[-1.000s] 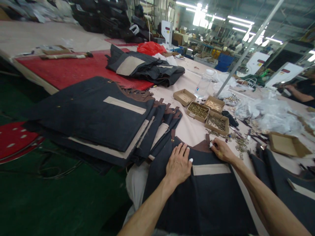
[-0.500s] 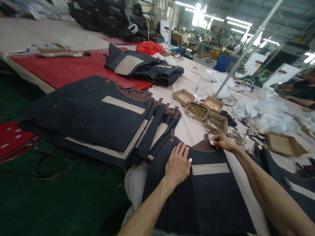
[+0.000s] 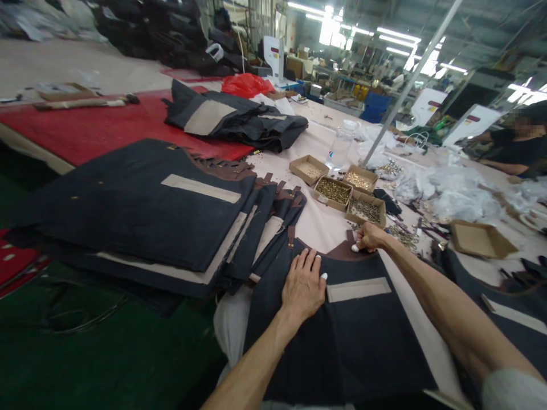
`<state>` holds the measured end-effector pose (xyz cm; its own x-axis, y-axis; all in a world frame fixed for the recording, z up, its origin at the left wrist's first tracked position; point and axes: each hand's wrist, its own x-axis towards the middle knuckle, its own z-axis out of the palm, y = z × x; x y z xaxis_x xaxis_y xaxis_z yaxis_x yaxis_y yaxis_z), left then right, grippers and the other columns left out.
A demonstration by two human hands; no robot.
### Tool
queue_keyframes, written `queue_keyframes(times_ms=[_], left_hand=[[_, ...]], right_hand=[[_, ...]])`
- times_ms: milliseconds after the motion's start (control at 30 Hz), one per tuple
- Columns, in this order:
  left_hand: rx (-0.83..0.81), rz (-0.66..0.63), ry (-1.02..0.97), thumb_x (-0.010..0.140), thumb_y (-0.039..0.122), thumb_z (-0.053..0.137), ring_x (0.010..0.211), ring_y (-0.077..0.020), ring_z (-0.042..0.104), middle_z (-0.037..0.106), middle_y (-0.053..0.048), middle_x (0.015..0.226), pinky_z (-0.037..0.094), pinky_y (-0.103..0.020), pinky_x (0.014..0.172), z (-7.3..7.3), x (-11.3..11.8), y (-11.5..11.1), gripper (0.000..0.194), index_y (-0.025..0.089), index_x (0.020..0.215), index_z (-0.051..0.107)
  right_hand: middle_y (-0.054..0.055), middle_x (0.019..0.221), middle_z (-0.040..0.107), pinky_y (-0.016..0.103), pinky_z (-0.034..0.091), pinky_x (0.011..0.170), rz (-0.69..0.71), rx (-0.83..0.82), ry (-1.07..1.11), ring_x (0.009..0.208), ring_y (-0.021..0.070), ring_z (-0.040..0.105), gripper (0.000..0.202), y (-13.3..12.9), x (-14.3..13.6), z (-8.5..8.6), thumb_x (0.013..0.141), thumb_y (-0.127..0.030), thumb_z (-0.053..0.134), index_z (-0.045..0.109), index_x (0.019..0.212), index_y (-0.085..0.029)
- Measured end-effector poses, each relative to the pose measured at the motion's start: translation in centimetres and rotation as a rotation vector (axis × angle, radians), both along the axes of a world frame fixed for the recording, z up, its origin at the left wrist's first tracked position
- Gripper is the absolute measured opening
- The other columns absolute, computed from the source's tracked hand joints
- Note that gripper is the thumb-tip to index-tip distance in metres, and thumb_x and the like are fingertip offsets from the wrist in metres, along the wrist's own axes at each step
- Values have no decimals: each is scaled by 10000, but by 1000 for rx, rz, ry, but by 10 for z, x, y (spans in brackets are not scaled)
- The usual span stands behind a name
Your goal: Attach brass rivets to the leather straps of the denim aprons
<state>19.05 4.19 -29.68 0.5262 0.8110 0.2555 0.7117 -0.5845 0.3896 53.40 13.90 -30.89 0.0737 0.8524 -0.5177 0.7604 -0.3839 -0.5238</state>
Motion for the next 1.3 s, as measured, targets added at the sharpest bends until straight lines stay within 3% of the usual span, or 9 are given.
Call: queue_keyframes(times_ms=[200, 300, 433, 667, 800, 1000, 1300], left_hand=[[48, 19, -12, 957, 305, 523, 1488, -290, 343, 458, -137, 1560, 271, -507, 1242, 6, -8, -9, 501, 137, 1429, 534], [62, 23, -25, 955, 303, 522, 1487, -289, 349, 455, -132, 1563, 286, -515, 1233, 2, -14, -13, 501, 150, 1431, 536], [46, 33, -26, 960, 333, 517, 1497, -288, 327, 440, -118, 1576, 251, -495, 1251, -4, -16, -14, 513, 157, 1441, 535], [25, 43, -40, 965, 334, 505, 1498, -284, 314, 446, -115, 1571, 237, -483, 1259, -5, -13, -12, 516, 149, 1446, 530], [41, 34, -41, 952, 317, 522, 1497, -285, 317, 441, -114, 1575, 240, -473, 1259, -5, -12, -12, 525, 139, 1446, 525], [47, 50, -41, 957, 311, 524, 1492, -287, 327, 453, -119, 1564, 239, -492, 1257, -6, -8, -12, 507, 151, 1438, 531], [43, 38, -23, 979, 337, 505, 1484, -285, 335, 449, -122, 1564, 238, -489, 1252, -4, -6, -14, 496, 147, 1436, 530]], right_hand=[[-28, 411, 540, 227, 399, 372, -6, 2, 36, 377, 137, 514, 401, -8, -21, 17, 504, -373, 900, 544, 565, -200], [-13, 439, 570, 239, 417, 411, -55, 164, 63, 415, 154, 546, 311, -23, -20, 22, 539, -352, 838, 571, 555, -193], [23, 543, 652, 240, 434, 500, -218, 441, -22, 519, 169, 605, 148, -44, 1, 18, 664, -323, 664, 633, 632, -182], [61, 712, 744, 257, 441, 615, -290, 571, -273, 695, 216, 676, 202, -46, 11, 1, 712, -319, 607, 748, 759, -183], [85, 792, 764, 256, 444, 670, -268, 577, -338, 770, 223, 683, 208, -37, 10, -6, 721, -302, 611, 774, 776, -184], [83, 699, 727, 250, 418, 625, -198, 524, -360, 697, 208, 659, 180, -35, 18, -12, 729, -276, 597, 737, 701, -167], [83, 720, 724, 250, 409, 635, -61, 496, -324, 698, 200, 646, 153, -37, 29, -19, 720, -241, 585, 709, 715, -151]])
